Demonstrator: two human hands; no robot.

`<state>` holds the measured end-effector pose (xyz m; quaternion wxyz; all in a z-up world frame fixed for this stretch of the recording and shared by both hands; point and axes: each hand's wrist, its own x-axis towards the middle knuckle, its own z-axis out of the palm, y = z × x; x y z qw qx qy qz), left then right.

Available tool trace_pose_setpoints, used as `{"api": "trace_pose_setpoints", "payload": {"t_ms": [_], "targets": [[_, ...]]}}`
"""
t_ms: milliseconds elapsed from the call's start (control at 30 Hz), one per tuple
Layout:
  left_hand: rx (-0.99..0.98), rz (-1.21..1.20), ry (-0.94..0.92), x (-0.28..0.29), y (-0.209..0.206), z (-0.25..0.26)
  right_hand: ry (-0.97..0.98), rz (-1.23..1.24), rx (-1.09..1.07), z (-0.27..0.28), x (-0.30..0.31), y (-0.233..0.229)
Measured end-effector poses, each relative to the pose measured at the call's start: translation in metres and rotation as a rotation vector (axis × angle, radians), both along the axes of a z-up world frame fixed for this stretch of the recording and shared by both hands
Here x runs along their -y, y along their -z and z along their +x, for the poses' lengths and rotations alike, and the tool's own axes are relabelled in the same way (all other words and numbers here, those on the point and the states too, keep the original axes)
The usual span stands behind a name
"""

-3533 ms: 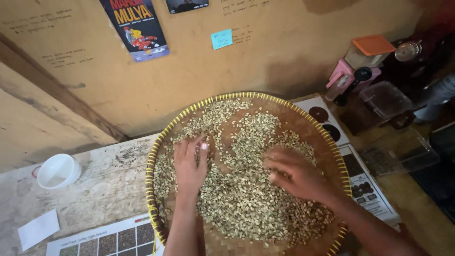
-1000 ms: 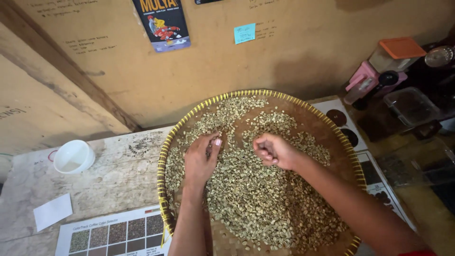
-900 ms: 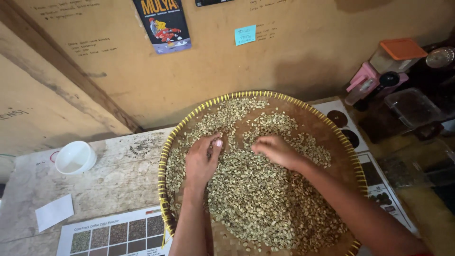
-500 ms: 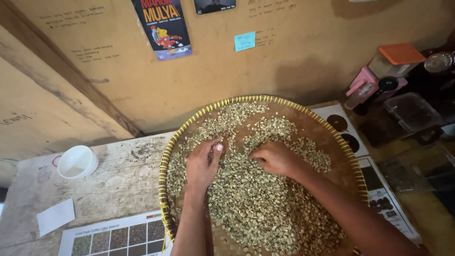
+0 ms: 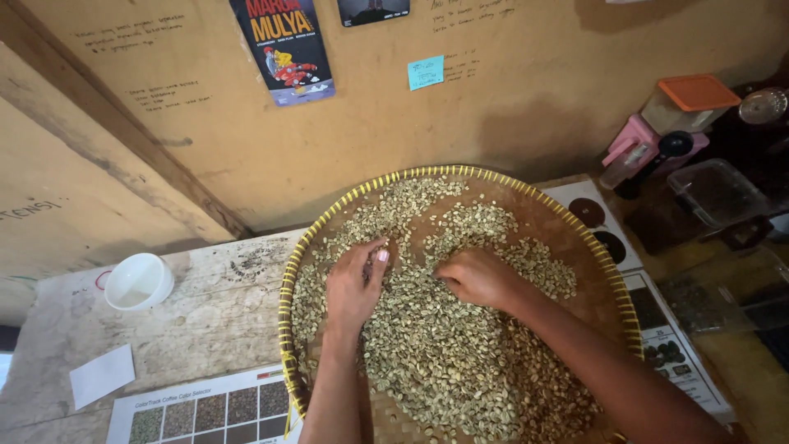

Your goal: Manually sorting green coffee beans in a woven tray to remove defects

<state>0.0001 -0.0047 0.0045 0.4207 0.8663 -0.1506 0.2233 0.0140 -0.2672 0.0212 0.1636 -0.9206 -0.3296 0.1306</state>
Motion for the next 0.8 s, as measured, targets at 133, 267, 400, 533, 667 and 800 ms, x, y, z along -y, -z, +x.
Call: {"api": "trace_pose_setpoints", "payload": {"t_ms": [133, 267, 400, 533, 667, 800], "targets": [[-0.026, -0.019, -0.011, 0.003, -0.006, -0.003, 0.029, 0.042, -0.041, -0.005, 0.0, -0.006], [-0.015, -0.015, -0.002, 0.001, -0.002, 0.0, 0.006, 0.007, -0.005, 0.001, 0.002, 0.011], [-0.006, -0.013, -0.014, 0.003, -0.005, -0.001, 0.018, 0.038, -0.016, 0.006, 0.008, 0.029], [-0.011, -0.015, -0.012, 0.003, -0.009, -0.004, 0.038, 0.053, -0.044, 0.008, 0.01, 0.042], [-0.018, -0.017, -0.02, 0.002, 0.0, -0.001, 0.16, 0.311, -0.141, -0.001, 0.007, 0.012], [-0.014, -0.014, -0.017, 0.002, -0.007, -0.004, 0.472, 0.805, -0.648, 0.011, 0.02, 0.031]]}}
